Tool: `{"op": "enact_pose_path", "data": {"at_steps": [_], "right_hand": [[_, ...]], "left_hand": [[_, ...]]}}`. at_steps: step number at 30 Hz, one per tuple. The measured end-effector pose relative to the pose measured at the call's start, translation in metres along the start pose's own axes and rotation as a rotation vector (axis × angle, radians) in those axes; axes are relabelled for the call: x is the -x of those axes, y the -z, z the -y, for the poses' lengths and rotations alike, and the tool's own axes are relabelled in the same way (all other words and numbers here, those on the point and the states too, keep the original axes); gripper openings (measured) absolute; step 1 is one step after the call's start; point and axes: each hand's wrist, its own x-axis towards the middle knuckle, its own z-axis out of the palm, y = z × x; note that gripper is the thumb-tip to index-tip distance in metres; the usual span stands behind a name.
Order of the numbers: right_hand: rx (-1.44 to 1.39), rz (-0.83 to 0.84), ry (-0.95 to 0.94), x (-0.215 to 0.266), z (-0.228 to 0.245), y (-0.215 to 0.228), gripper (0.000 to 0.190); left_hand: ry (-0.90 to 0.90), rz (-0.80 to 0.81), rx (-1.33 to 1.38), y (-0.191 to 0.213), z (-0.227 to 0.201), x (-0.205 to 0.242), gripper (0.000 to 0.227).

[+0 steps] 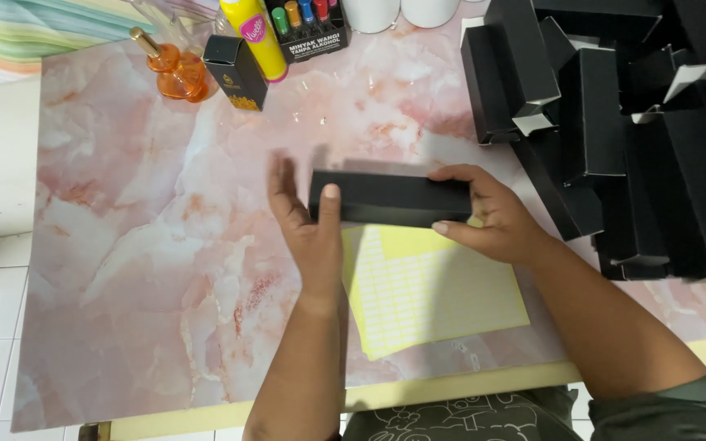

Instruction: Assembling and labeling perfume boxes, including peeling stickers and writing on them.

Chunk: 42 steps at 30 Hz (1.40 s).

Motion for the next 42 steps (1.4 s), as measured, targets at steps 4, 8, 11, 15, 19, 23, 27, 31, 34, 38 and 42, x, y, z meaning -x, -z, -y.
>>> {"op": "enact_pose_path", "data": {"at_steps": [4,8,11,15,19,23,27,31,34,38,42], "right_hand": [[-0.088,-0.055,0.006,-0.002,-0.015,0.014,0.072],[-0.072,-0.157,-0.037,0.004,-0.022,0.008,0.034],[-0.082,-0.15,-0.023,0.001,-0.015,0.002,0.032],[0.2,-0.027,0.264,-0.01,0.003,-0.008,0.097],[0.15,-0.087,0.271,-0.004,-0.006,-0.008,0.092],[0.253,-0.278,0.116,-0.007,-0.003,0.007,0.023],[0.21,-0.259,0.055,-0.01,-0.001,0.007,0.017],[0.222,-0.088,0.194,-0.013,0.005,0.006,0.053],[0.202,-0.051,0.242,-0.013,0.01,-0.001,0.049],[0.245,-0.146,0.146,-0.011,0.001,0.002,0.023],[-0.177,-0.253,-0.049,-0.01,-0.016,0.003,0.021]], "left_hand": [[0.106,0.096,0.115,-0.006,-0.018,-0.001,0.028],[0.049,0.262,0.144,-0.013,-0.02,0.001,0.052],[0.028,0.215,0.085,-0.014,-0.019,0.0,0.045],[0.374,-0.022,-0.001,-0.012,-0.022,-0.008,0.027],[0.333,0.067,0.046,-0.013,-0.003,-0.003,0.032],[0.137,0.304,0.104,-0.013,0.013,0.0,0.09],[-0.127,0.416,-0.17,-0.015,0.015,-0.004,0.061],[-0.107,0.38,-0.127,-0.011,0.012,-0.01,0.04],[-0.024,0.307,-0.036,-0.012,0.009,-0.01,0.032],[-0.043,0.338,0.05,-0.013,0.009,-0.008,0.043],[-0.189,0.359,0.069,-0.015,0.0,-0.008,0.05]]}}
